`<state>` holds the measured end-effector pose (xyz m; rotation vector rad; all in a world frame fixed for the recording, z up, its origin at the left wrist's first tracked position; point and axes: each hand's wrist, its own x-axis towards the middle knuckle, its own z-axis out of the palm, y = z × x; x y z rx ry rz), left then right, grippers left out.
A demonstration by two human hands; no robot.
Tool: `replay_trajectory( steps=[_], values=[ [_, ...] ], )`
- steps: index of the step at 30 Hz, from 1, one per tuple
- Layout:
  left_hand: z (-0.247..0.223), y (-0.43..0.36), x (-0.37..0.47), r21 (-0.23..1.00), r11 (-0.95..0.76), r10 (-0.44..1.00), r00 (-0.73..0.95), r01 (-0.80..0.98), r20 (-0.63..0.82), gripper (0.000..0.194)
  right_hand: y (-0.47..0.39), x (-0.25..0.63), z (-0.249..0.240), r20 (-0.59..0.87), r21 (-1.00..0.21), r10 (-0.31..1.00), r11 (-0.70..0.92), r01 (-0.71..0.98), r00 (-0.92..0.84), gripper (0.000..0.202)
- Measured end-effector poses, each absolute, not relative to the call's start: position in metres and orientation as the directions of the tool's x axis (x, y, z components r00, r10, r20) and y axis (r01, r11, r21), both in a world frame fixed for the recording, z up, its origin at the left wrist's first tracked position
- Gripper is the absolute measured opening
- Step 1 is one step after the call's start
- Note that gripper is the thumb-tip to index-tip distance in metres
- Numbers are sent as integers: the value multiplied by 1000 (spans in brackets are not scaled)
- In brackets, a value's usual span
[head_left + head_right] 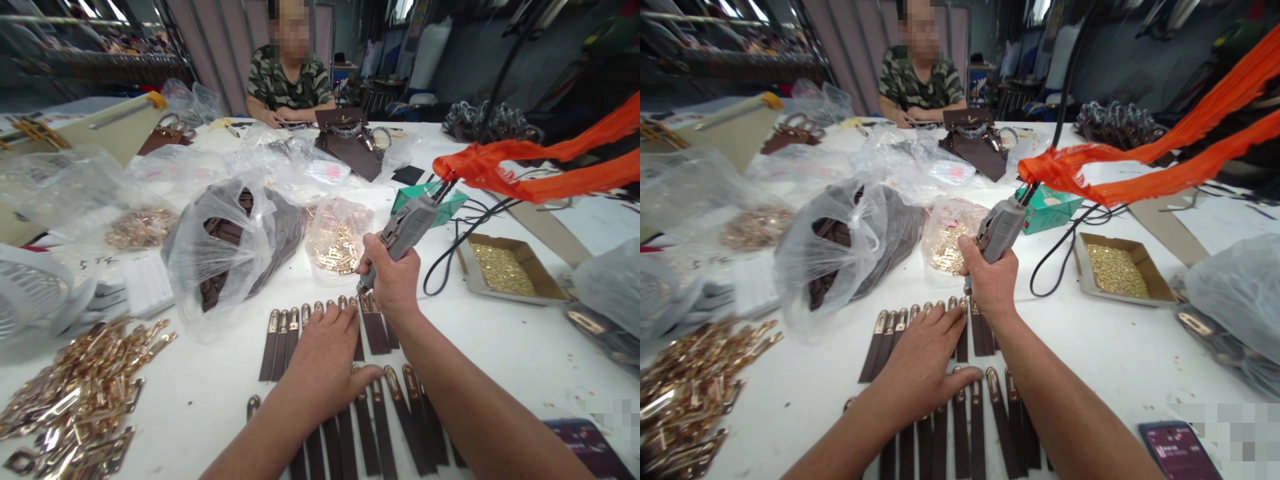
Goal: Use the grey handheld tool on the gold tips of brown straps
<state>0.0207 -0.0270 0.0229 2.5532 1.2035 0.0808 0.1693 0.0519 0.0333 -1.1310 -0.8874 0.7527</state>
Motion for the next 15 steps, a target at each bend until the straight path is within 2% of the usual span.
replay_trajectory(
  steps=[15],
  values=[
    [18,-32,26,314,-560,788,610,767,-85,96,53,167,29,199,-968,871,247,-50,449,46]
  ],
)
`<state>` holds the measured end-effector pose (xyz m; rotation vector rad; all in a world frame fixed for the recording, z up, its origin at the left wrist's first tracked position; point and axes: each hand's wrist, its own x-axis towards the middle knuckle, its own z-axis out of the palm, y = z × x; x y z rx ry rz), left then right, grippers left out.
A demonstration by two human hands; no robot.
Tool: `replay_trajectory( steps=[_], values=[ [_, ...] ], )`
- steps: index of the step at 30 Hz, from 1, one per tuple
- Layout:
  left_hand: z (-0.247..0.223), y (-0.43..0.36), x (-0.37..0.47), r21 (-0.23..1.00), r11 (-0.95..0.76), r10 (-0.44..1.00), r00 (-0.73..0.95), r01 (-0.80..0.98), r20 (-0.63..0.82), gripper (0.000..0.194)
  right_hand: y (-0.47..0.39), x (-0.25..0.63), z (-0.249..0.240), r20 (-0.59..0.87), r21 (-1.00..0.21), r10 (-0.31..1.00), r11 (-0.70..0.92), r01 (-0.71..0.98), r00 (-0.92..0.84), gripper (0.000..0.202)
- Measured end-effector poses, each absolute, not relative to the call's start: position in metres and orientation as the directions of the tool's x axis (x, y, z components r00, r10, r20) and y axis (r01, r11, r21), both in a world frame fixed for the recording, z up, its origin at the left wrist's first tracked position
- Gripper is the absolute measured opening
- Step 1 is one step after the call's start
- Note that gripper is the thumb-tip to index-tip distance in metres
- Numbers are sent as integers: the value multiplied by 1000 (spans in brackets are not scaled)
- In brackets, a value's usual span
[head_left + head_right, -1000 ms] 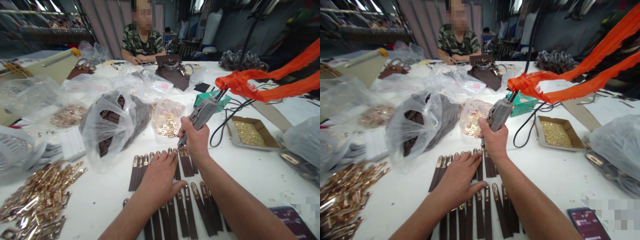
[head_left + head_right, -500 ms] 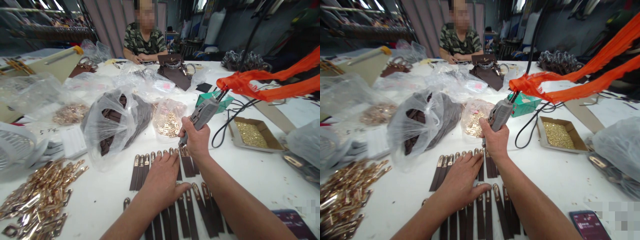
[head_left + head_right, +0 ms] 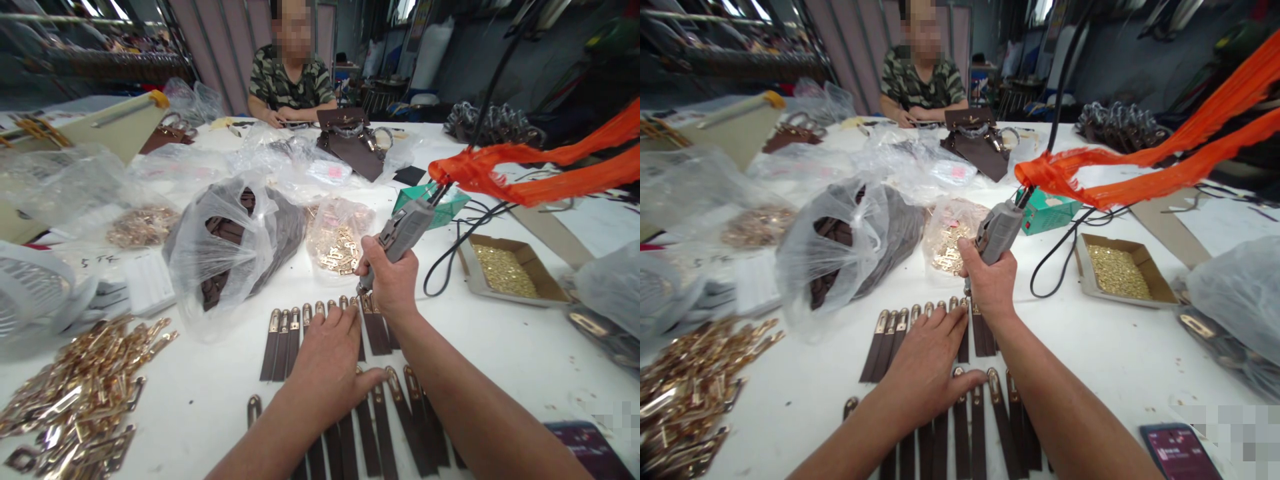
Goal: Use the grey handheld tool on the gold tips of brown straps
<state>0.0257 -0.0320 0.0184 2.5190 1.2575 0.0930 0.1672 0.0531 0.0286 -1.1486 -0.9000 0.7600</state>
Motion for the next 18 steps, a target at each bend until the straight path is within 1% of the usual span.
replay_trajectory(
  steps=[8,12,18],
  values=[
    [20,-33,27,337,-538,796,597,773,-98,94,52,166,27,208,-973,878,229,3,430,44],
    [21,-32,27,351,-530,799,594,772,-100,90,52,165,26,193,-976,882,216,-6,430,45],
    [17,-32,27,377,-513,806,584,771,-98,91,53,164,28,207,-975,887,223,8,412,45]
  ],
)
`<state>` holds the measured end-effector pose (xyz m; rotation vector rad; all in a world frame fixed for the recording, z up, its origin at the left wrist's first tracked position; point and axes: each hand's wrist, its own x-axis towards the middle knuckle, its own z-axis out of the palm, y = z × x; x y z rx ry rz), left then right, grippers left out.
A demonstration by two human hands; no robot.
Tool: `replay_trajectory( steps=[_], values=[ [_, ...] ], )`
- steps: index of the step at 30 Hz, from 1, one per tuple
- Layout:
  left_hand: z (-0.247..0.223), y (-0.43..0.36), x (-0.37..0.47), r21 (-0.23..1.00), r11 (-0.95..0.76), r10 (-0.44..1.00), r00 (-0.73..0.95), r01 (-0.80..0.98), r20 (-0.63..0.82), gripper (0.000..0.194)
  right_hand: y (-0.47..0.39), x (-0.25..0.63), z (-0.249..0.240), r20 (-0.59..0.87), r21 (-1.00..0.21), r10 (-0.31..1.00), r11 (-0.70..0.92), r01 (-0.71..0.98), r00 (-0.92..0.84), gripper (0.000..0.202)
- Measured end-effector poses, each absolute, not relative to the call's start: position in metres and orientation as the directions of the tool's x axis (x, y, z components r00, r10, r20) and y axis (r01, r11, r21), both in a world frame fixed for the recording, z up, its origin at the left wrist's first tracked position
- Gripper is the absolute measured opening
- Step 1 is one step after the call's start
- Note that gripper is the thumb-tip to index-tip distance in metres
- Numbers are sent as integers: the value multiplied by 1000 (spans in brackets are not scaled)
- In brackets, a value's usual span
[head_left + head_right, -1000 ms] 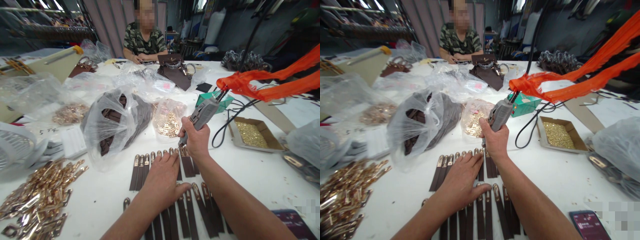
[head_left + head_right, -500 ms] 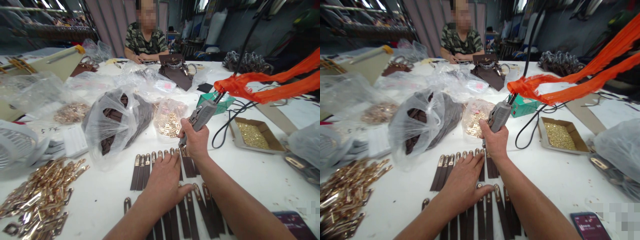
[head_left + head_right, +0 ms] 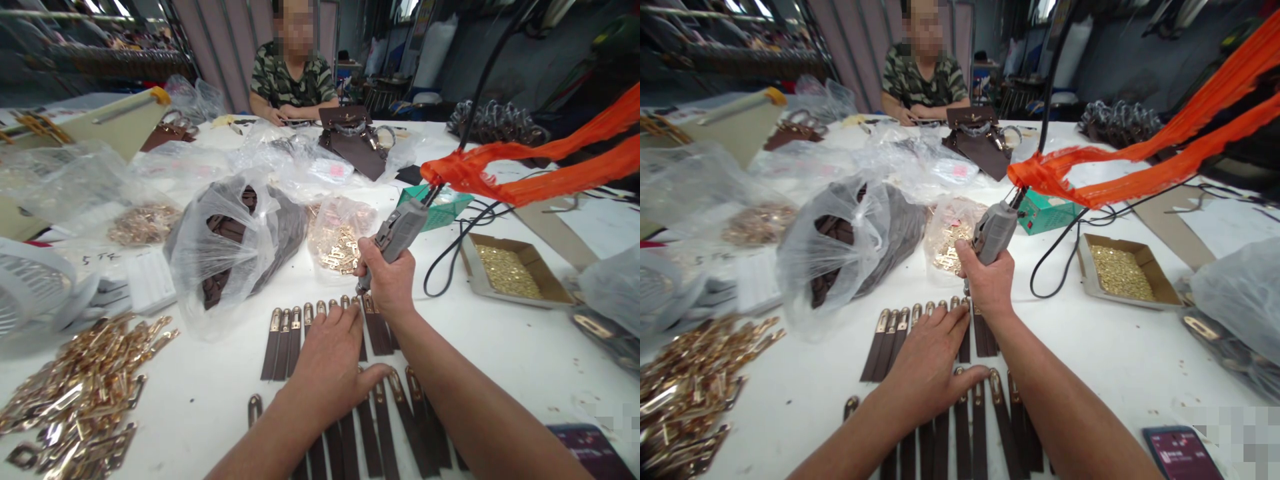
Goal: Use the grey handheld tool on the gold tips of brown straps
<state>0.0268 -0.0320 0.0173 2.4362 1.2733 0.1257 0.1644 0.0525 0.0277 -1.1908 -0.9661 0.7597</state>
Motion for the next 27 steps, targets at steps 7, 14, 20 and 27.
replay_trajectory(
  steps=[7,14,20,27],
  values=[
    [14,-33,28,383,-508,812,577,771,-86,87,53,163,30,188,-980,913,201,3,363,45],
    [14,-34,30,397,-499,818,570,770,-78,86,48,162,27,246,-968,930,220,125,274,38],
    [19,-33,31,389,-505,814,575,770,-80,82,47,163,21,269,-960,936,242,141,228,37],
    [17,-31,30,387,-510,809,581,768,-87,82,52,163,21,262,-963,949,245,114,178,37]
  ],
)
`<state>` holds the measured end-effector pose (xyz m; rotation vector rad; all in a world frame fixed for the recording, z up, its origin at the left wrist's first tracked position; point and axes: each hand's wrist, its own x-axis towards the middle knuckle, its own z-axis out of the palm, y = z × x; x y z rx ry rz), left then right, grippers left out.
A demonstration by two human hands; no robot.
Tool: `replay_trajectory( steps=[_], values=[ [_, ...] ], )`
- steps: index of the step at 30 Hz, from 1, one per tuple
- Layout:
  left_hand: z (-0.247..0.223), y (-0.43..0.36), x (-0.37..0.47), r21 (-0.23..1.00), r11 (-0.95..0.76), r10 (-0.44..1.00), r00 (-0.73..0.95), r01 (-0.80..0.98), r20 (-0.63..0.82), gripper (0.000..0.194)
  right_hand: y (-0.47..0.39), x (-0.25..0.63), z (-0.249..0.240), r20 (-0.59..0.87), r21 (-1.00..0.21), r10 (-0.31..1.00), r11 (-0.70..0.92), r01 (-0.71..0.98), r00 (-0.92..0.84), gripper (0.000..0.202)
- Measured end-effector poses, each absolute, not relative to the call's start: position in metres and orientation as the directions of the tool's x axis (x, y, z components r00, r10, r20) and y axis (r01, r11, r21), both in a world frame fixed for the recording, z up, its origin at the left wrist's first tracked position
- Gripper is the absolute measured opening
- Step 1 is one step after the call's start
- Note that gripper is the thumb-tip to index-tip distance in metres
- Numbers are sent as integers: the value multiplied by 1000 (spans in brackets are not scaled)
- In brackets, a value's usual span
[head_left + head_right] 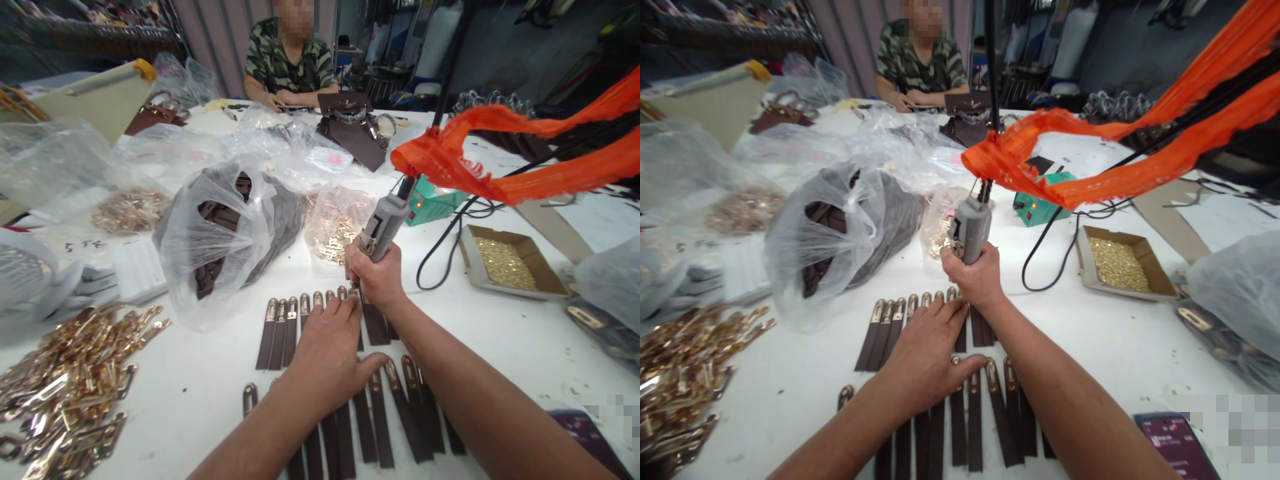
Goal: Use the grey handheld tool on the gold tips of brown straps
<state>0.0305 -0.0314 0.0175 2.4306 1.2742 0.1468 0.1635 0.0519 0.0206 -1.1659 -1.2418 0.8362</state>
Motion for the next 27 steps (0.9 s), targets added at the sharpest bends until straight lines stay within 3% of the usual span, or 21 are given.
replay_trajectory(
  steps=[9,14,17,22,27],
  values=[
    [16,-30,27,380,-530,807,589,758,-49,77,57,170,25,197,-980,968,193,41,156,50],
    [13,-25,25,384,-542,802,597,747,-30,68,39,195,53,273,-930,903,336,-151,331,46],
    [11,-19,22,382,-557,790,612,737,-29,67,13,220,64,289,-917,867,372,-142,405,43],
    [6,-10,18,400,-591,760,650,701,-15,60,-32,257,49,164,-964,823,251,-88,543,44],
    [2,-3,15,485,-610,736,675,627,53,53,-54,263,36,55,-943,792,241,-228,608,47]
  ],
)
